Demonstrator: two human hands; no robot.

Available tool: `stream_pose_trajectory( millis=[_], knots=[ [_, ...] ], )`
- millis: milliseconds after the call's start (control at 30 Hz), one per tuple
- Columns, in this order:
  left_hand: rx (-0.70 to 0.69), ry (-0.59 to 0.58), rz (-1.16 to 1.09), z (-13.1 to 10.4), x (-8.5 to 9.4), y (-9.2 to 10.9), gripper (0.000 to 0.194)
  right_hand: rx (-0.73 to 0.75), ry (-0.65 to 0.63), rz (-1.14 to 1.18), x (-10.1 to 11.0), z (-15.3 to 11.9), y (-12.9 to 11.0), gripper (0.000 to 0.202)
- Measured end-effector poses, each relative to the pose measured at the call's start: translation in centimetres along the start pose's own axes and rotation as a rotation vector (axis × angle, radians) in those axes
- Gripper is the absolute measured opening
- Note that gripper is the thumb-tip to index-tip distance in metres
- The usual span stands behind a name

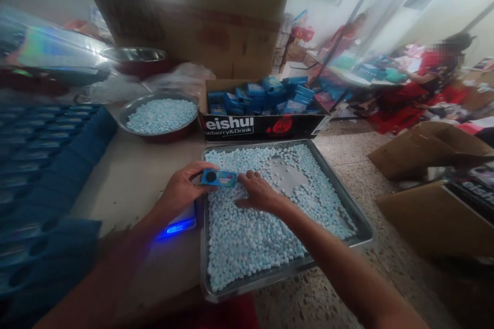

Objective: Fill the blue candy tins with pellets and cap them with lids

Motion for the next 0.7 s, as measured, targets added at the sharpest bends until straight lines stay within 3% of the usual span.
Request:
stream_pose_trajectory(
  millis=[100,200,267,367,433,533,600,700],
  knots=[
    [0.058,0.035,0.030,-0.2,0.1,0.0,0.038,0.056,-0.083,0.207,-0.7,-0.7,-0.1,0.036],
    [0.117,0.063,0.027,-0.1,-0.4,-0.4,0.041,-0.184,-0.144,0.729,-0.4,-2.1,1.8,0.018],
    [0.153,0.117,0.059,0.2,-1.2,-0.8,0.040,-0.369,-0.149,1.170,0.0,-2.9,3.1,0.024],
    [0.123,0.270,0.218,0.7,-3.1,-1.3,0.040,-0.509,-0.013,1.657,0.4,-3.6,3.8,0.031],
    [0.056,0.290,0.371,0.8,-4.5,-1.4,0.052,-0.559,0.125,1.754,0.5,-3.7,3.6,0.032],
    [-0.012,0.056,0.584,1.1,-5.2,-1.3,0.067,-0.508,0.221,1.552,0.9,-3.7,3.2,0.035],
    [-0.025,-0.218,0.631,1.9,-4.4,-1.0,0.068,-0.345,0.186,1.247,1.7,-3.9,3.6,0.040],
    [-0.028,-0.635,0.554,4.2,-2.2,-0.4,0.082,-0.127,0.054,0.691,3.0,-5.6,5.7,0.030]
  ],
)
Point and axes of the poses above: each hand's wrist, its own z-axis towards the middle knuckle, its own x-axis out of the back of the hand, y = z × x, the point moved 1 cm from there along z, towards the middle knuckle, and after that the axes turned 12 degrees about -z, right-handed, at the moved point
